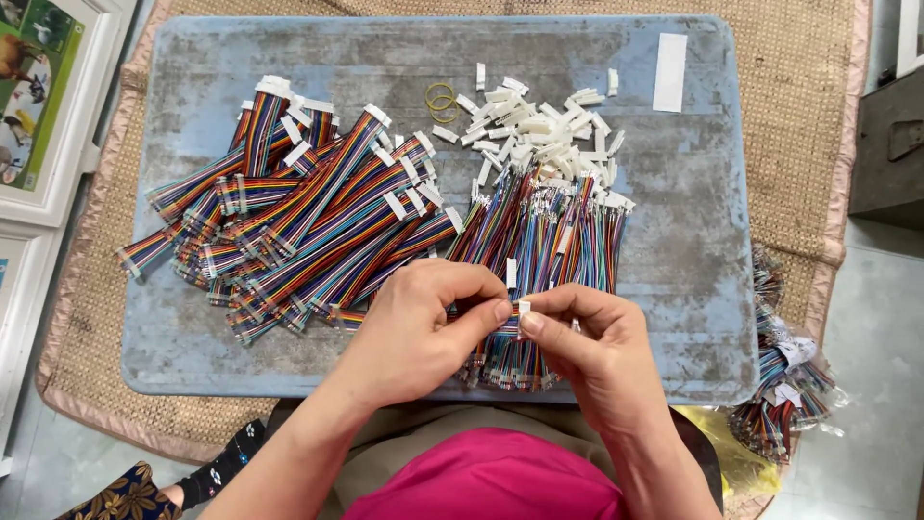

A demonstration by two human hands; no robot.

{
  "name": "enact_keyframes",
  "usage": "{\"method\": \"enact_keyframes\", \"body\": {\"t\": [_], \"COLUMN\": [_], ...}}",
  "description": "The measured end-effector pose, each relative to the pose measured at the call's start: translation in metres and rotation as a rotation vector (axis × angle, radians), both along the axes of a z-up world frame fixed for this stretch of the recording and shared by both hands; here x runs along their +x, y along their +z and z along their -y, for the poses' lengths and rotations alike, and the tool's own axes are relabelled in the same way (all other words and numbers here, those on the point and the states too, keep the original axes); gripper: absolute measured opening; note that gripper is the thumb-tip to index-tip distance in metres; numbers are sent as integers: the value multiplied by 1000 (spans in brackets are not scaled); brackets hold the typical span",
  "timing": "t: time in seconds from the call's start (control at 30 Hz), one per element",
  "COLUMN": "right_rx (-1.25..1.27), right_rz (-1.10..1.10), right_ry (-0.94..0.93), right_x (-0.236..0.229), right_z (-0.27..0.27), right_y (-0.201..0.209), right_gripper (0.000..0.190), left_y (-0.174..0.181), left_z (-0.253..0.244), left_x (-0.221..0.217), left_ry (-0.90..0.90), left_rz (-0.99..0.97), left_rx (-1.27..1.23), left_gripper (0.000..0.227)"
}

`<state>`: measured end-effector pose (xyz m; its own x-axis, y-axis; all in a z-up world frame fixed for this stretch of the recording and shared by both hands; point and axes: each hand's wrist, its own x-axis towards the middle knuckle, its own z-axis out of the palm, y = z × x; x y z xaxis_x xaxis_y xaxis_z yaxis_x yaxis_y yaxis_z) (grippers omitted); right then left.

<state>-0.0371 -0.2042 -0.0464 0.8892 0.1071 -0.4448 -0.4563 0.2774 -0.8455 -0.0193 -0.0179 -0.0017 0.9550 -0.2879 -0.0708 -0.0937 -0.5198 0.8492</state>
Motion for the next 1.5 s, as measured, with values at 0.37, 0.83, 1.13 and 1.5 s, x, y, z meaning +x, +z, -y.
{"method": "enact_keyframes", "body": {"t": [0.37,0.83,1.13,1.5], "right_rx": [48,48,96,328], "right_rz": [-48,-25,-51,-111], "right_ry": [94,134,42,-167], "right_x": [6,16,29,65], "right_z": [11,12,8,37], "right_y": [-2,-2,-1,-9], "right_gripper": [12,12,12,26], "left_y": [1,0,-11,-6], "left_z": [-12,-13,0,-63], "left_x": [5,10,15,43], "left_ry": [-315,-350,-240,201], "left_rz": [46,143,205,429], "left_rx": [87,154,57,540], "left_gripper": [24,21,17,29]}}
